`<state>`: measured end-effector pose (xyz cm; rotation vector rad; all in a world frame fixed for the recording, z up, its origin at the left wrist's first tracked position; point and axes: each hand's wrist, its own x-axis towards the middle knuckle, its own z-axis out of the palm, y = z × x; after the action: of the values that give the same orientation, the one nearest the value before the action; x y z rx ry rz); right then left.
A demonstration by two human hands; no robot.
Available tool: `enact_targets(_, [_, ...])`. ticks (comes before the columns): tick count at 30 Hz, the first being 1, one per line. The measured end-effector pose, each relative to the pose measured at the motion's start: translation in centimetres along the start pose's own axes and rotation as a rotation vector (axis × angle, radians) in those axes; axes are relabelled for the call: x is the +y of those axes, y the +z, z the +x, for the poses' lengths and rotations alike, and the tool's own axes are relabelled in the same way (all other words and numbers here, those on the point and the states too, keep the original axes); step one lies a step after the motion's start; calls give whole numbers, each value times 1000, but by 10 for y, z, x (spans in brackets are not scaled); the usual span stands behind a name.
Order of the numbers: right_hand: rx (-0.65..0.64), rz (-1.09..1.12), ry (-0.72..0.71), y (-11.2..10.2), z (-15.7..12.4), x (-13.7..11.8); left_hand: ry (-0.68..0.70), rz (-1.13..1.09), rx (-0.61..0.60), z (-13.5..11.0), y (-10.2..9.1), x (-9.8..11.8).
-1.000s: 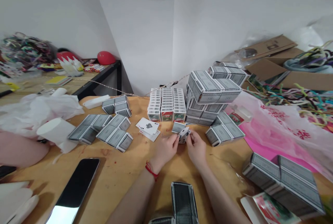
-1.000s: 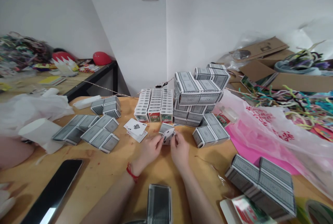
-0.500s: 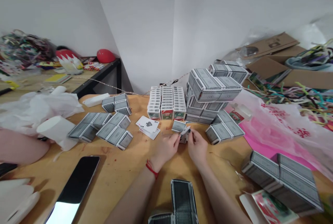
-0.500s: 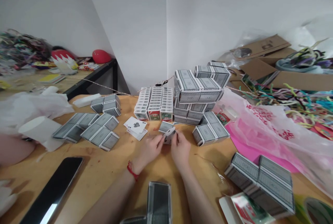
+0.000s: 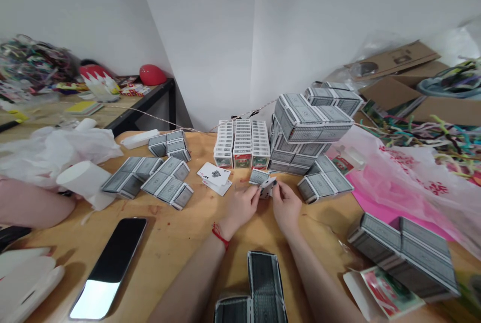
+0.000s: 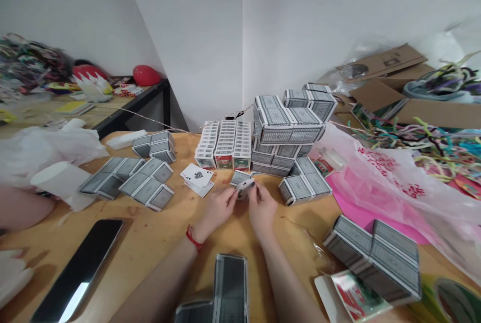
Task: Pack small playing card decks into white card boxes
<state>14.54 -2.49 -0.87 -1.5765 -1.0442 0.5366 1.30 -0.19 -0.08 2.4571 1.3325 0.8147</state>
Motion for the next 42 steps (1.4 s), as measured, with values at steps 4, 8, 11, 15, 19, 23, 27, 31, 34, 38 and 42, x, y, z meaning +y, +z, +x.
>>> enact_targets(4, [-160,178,26,3,4,4,-127,-64,24,1,3,-4])
enact_targets(8, [-280,232,28,7,4,8,-225,-106,79,2,5,-8])
enact_targets(11, [-309,238,34,7,4,9,-244,-126,73,2,5,-8])
enact_targets(15, [-336,247,58,6,4,10,-259,-151,72,4,3,-10])
enact_targets(19, [-355,207,97,5,5,11,-236,-121,54,4,1,-12])
enact_targets(23, [-305,154,100,4,5,12,-179,-66,17,2,-1,-9])
enact_targets(27, [-206,-2,31,2,2,9,-92,-8,2,1,-3,-3])
enact_targets(31, [-110,-197,-60,1,-3,3,-13,38,-24,-1,-2,1])
enact_targets(34, [-71,-285,-89,2,-6,1,23,51,-17,-2,-1,2])
enact_targets(38, [-58,-320,-85,1,-7,1,39,54,-6,-3,-1,3])
enact_targets(42, [-28,-318,-59,1,-6,0,69,62,6,-2,-2,5])
